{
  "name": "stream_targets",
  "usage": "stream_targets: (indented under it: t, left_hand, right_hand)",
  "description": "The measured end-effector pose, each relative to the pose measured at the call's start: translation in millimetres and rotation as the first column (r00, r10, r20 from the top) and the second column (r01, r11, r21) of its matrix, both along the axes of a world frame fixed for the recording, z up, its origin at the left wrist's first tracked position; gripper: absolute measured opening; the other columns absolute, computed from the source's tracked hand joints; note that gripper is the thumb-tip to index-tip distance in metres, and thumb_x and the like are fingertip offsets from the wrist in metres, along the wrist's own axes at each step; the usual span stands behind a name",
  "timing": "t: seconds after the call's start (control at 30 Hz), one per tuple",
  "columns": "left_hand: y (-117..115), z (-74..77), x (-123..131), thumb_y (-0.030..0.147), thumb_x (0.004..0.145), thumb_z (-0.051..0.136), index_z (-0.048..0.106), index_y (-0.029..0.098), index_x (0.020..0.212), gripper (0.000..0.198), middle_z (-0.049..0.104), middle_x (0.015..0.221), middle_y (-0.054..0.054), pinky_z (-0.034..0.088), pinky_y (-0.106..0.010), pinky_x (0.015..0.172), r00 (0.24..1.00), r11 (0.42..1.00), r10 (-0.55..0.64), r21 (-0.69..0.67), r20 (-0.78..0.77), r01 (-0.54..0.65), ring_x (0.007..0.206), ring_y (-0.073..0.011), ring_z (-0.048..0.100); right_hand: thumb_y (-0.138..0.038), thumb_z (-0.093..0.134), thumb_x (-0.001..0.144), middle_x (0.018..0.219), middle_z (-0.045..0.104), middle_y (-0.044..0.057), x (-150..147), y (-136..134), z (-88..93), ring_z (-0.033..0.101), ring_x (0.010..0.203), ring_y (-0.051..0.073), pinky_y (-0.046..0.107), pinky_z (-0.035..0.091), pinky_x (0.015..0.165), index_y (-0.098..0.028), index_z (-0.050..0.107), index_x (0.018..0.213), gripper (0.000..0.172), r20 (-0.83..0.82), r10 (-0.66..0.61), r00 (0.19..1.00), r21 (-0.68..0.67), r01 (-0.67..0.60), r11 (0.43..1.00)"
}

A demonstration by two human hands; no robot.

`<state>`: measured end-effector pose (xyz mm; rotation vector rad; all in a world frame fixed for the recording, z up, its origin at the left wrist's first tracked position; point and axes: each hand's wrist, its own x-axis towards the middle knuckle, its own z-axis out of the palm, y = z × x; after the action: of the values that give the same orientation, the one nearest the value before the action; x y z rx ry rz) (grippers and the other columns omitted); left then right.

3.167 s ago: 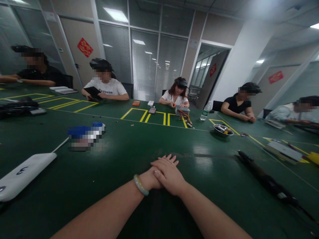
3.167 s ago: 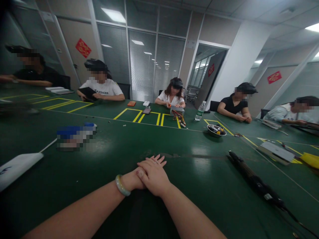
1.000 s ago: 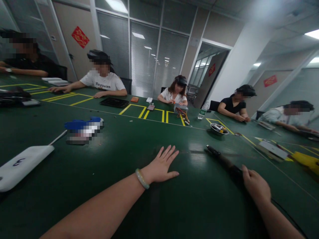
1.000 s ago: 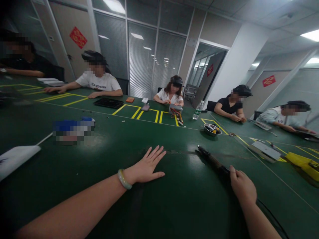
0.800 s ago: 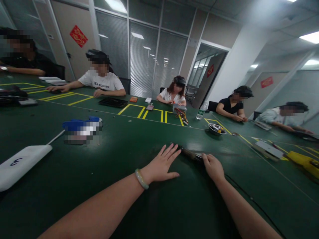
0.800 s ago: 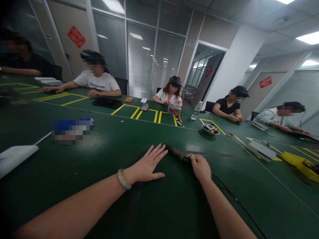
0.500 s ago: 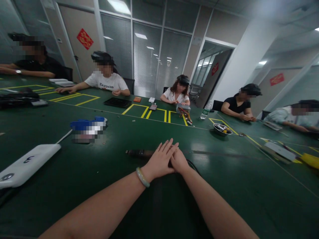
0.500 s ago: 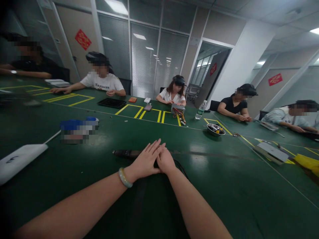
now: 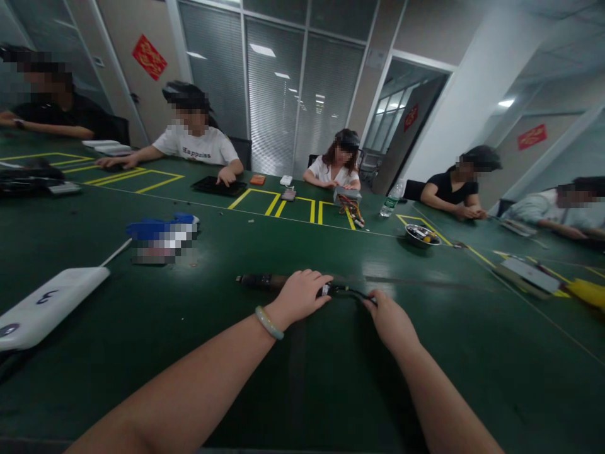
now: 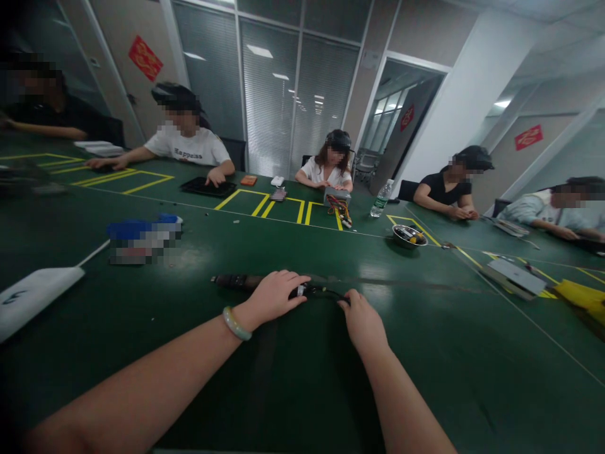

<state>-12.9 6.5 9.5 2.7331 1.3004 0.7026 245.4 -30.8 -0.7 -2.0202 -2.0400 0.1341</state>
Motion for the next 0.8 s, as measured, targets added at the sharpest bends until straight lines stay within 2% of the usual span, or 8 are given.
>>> stream_targets:
  t: [0.17,0.27,0.33,0.43,0.53,0.7,0.8]
  left_hand:
    - [-4.8,7.3,0.0,0.041,0.085,0.059,0.058,0.024,0.116,0.035,0.063,0.107,-0.004,0.044,-0.036,0.086,0.999,1.000,-0.027,-0.006,0.019,0.027,0.098,-0.0215,0.057]
    - [-7.1,11.0,-1.0,0.037,0.080,0.062,0.060,0.023,0.106,0.030,0.063,0.099,-0.003,0.045,-0.035,0.082,0.999,0.999,-0.039,-0.010,-0.002,0.039,0.093,-0.0215,0.058]
    - [-8.3,12.0,-0.8,0.034,0.078,0.063,0.060,0.022,0.102,0.027,0.063,0.097,-0.004,0.044,-0.036,0.080,0.999,1.000,-0.029,0.000,-0.024,0.029,0.091,-0.0220,0.058]
    - [-10.1,11.3,1.7,0.027,0.079,0.060,0.058,0.021,0.103,0.025,0.062,0.098,-0.005,0.044,-0.036,0.081,0.998,1.000,-0.003,0.015,-0.060,0.003,0.092,-0.0225,0.058]
    - [-11.3,9.4,6.0,0.025,0.083,0.058,0.056,0.021,0.107,0.025,0.062,0.101,-0.005,0.044,-0.036,0.084,0.997,1.000,0.002,0.015,-0.079,-0.001,0.095,-0.0218,0.058]
    - [-11.1,7.1,12.8,0.029,0.088,0.057,0.057,0.022,0.101,0.015,0.062,0.099,-0.005,0.044,-0.034,0.082,0.995,1.000,-0.002,0.020,-0.102,0.004,0.094,-0.0210,0.059]
    - [-10.3,6.0,15.3,0.028,0.089,0.057,0.057,0.022,0.099,0.012,0.061,0.096,-0.004,0.043,-0.034,0.081,0.994,0.999,0.006,0.033,-0.110,-0.002,0.092,-0.0202,0.059]
  right_hand:
    - [-0.038,0.049,0.095,0.096,0.067,0.003,22.0,40.8,16.3,0.061,0.086,0.020,0.028,0.043,0.075,-0.022,0.066,0.102,0.025,-0.155,0.152,0.976,0.092,-0.139,0.986]
    - [-0.040,0.049,0.095,0.094,0.067,0.003,20.4,49.8,17.5,0.060,0.085,0.019,0.028,0.043,0.075,-0.021,0.069,0.100,0.028,-0.174,0.198,0.965,0.116,-0.180,0.977]
    - [-0.041,0.046,0.097,0.097,0.066,0.003,12.5,47.6,16.4,0.060,0.085,0.018,0.028,0.043,0.077,-0.022,0.070,0.101,0.031,-0.120,0.227,0.966,0.142,-0.210,0.967]
    - [-0.041,0.044,0.099,0.100,0.063,0.004,-2.8,37.3,17.8,0.057,0.091,0.019,0.030,0.041,0.082,-0.024,0.070,0.101,0.032,0.047,0.283,0.958,0.185,-0.287,0.940]
    - [-0.039,0.041,0.101,0.098,0.062,0.006,-17.7,26.3,21.6,0.056,0.094,0.021,0.033,0.039,0.084,-0.023,0.070,0.102,0.033,0.164,0.278,0.946,0.195,-0.307,0.931]
    - [-0.032,0.037,0.103,0.108,0.065,0.006,-37.1,15.0,19.1,0.057,0.100,0.022,0.036,0.037,0.088,-0.024,0.063,0.121,0.032,0.146,0.354,0.924,0.116,-0.371,0.921]
    - [-0.031,0.035,0.103,0.112,0.065,0.008,-41.9,11.3,15.4,0.058,0.103,0.023,0.038,0.037,0.089,-0.020,0.058,0.128,0.036,0.096,0.340,0.935,0.102,-0.349,0.931]
